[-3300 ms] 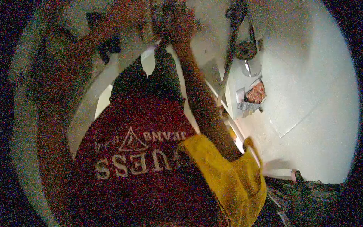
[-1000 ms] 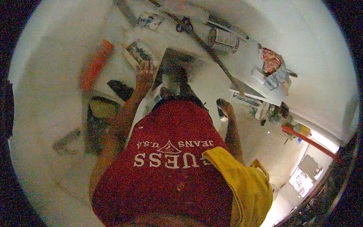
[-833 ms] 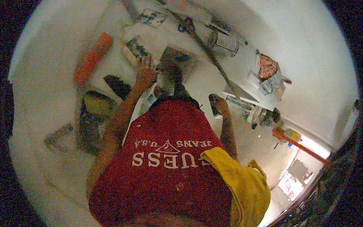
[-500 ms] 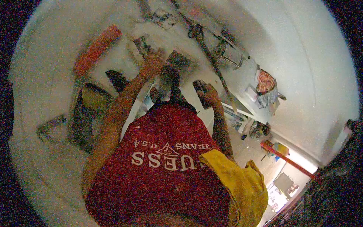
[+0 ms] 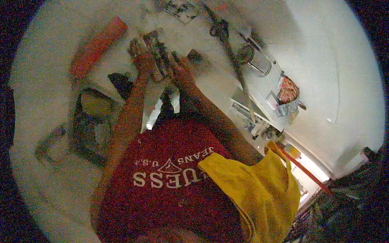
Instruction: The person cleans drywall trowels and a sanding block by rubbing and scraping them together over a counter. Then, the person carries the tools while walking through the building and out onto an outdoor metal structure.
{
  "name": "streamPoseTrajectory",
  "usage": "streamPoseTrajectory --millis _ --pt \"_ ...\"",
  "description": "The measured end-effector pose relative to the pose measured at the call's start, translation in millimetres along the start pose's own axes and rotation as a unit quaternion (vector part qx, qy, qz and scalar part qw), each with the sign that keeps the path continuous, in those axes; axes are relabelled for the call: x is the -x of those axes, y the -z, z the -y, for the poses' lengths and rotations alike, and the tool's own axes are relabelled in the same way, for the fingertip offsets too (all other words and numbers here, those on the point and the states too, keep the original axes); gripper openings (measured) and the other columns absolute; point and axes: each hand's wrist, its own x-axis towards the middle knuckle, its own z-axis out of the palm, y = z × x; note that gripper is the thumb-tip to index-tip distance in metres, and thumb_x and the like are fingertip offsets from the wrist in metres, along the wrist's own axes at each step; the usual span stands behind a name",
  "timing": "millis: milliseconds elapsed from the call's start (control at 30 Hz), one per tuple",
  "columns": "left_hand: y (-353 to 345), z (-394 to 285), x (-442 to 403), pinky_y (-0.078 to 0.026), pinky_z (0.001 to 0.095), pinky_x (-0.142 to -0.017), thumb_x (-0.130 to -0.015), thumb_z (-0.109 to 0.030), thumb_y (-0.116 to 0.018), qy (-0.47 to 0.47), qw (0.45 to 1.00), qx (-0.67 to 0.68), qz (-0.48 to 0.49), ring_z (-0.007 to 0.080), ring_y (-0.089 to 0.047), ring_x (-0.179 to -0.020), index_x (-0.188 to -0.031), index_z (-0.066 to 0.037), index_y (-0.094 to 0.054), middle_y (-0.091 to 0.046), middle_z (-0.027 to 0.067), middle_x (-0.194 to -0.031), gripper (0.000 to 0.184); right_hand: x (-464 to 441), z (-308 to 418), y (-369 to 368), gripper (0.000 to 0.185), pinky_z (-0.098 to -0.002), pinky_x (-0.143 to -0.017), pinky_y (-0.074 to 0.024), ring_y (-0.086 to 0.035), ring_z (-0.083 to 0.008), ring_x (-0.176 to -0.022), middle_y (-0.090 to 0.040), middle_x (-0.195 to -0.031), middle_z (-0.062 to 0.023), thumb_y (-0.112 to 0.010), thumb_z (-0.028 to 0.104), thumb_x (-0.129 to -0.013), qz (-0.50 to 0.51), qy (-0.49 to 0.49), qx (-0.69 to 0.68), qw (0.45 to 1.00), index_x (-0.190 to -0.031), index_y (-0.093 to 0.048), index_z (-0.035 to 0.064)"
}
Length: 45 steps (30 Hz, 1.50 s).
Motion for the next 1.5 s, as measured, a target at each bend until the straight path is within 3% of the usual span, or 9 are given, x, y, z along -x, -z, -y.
streamPoseTrajectory --millis 233,533,600,767,1000,1200,1300,1367,1500 --pt "3.2 -4.4 -7.5 -0.018 0.0507 -0.109 -0.082 -0.015 -0.054 -0.037 0.998 0.006 -0.049 0.0353 -0.029 -0.13 -0.131 0.004 -0.038 -0.035 0.0197 -0.138 0.055 -141.7 0.9 -46.8 0.045 -0.0469 -0.083 -0.0462 -0.053 -0.0432 -0.101 -0.054 -0.104 -0.0301 -0.062 0.027 -0.078 -0.159 0.104 0.044 0.981 -0.119 -0.055 0.0107" --pt "0.4 1.3 -12.8 -0.019 0.0506 -0.109 -0.082 -0.009 -0.051 0.015 0.998 0.068 -0.004 0.0358 -0.034 -0.128 -0.126 0.006 -0.043 -0.038 0.0183 -0.136 0.047 -9.1 15.3 -2.7 0.059 -0.045 -0.08 -0.0476 -0.055 -0.0384 -0.092 -0.056 -0.1 -0.0226 -0.061 0.024 -0.077 0.077 -0.063 -0.069 0.993 -0.134 -0.045 0.021" --pt "5.1 -1.2 -4.3 -0.019 0.0502 -0.109 -0.083 -0.011 -0.049 0.016 0.995 0.095 0.0 0.036 -0.033 -0.128 -0.126 0.006 -0.043 -0.039 0.0187 -0.135 0.046 -42.3 13.3 -28.3 0.055 -0.0451 -0.078 -0.0486 -0.056 -0.0381 -0.092 -0.056 -0.102 -0.023 -0.06 0.024 -0.079 -0.014 0.038 0.049 0.998 -0.132 -0.046 0.0203" --pt "15.6 -8.5 -5.6 -0.018 0.0487 -0.11 -0.084 -0.014 -0.045 0.06 0.987 0.147 -0.018 0.0363 -0.031 -0.129 -0.127 0.005 -0.043 -0.039 0.0182 -0.136 0.047 -159.9 47.0 -44.9 0.048 -0.0441 -0.074 -0.0495 -0.056 -0.0376 -0.093 -0.055 -0.106 -0.0234 -0.059 0.027 -0.081 -0.045 0.077 0.056 0.994 -0.127 -0.05 0.0186" --pt "12.1 -4.5 -11.1 -0.02 0.0487 -0.11 -0.083 -0.011 -0.049 0.067 0.994 0.089 -0.021 0.0363 -0.034 -0.127 -0.127 0.004 -0.042 -0.041 0.0199 -0.134 0.047 -17.2 25.8 -6.2 0.047 -0.0434 -0.074 -0.0492 -0.057 -0.0393 -0.093 -0.053 -0.109 -0.0268 -0.06 0.025 -0.081 0.042 0.042 0.003 0.998 -0.126 -0.052 0.0186" --pt "10.6 -6.1 -8.9 -0.023 0.051 -0.108 -0.085 -0.012 -0.051 0.014 0.997 0.053 -0.063 0.035 -0.037 -0.125 -0.122 0.003 -0.047 -0.043 0.0194 -0.131 0.041 -179.2 30.8 -56.1 0.042 -0.044 -0.079 -0.0474 -0.055 -0.0389 -0.097 -0.054 -0.116 -0.0193 -0.055 0.036 -0.082 -0.039 0.069 0.023 0.997 -0.118 -0.057 0.0146" --pt "15.0 -9.6 -14.6 -0.025 0.0504 -0.107 -0.085 -0.012 -0.052 0.02 0.998 0.047 -0.036 0.0356 -0.038 -0.124 -0.117 -0.001 -0.053 -0.044 0.0195 -0.128 0.034 -117.2 21.0 -48.0 0.046 -0.0449 -0.08 -0.0475 -0.054 -0.0396 -0.1 -0.052 -0.118 -0.022 -0.057 0.033 -0.081 -0.088 0.098 0.041 0.99 -0.123 -0.054 0.0161" --pt "21.1 -10.8 -18.3 -0.026 0.0501 -0.107 -0.084 -0.011 -0.053 0.004 0.999 0.042 -0.031 0.0363 -0.038 -0.123 -0.112 -0.005 -0.059 -0.044 0.0195 -0.127 0.029 -44.8 27.4 -7.2 0.049 -0.047 -0.083 -0.045 -0.053 -0.0411 -0.103 -0.05 -0.119 -0.0249 -0.059 0.03 -0.08 0.089 -0.066 0.028 0.993 -0.126 -0.052 0.0172" --pt "25.2 -15.8 -24.9 -0.026 0.0511 -0.106 -0.079 -0.007 -0.056 0.007 0.998 0.054 -0.012 0.0369 -0.038 -0.122 -0.099 -0.012 -0.067 -0.044 0.019 -0.125 0.023 -30.9 -11.1 -34.7 0.051 -0.0492 -0.087 -0.0417 -0.05 -0.0431 -0.107 -0.051 -0.116 -0.027 -0.06 0.028 -0.079 -0.018 0.013 0.049 0.999 -0.128 -0.051 0.0182"
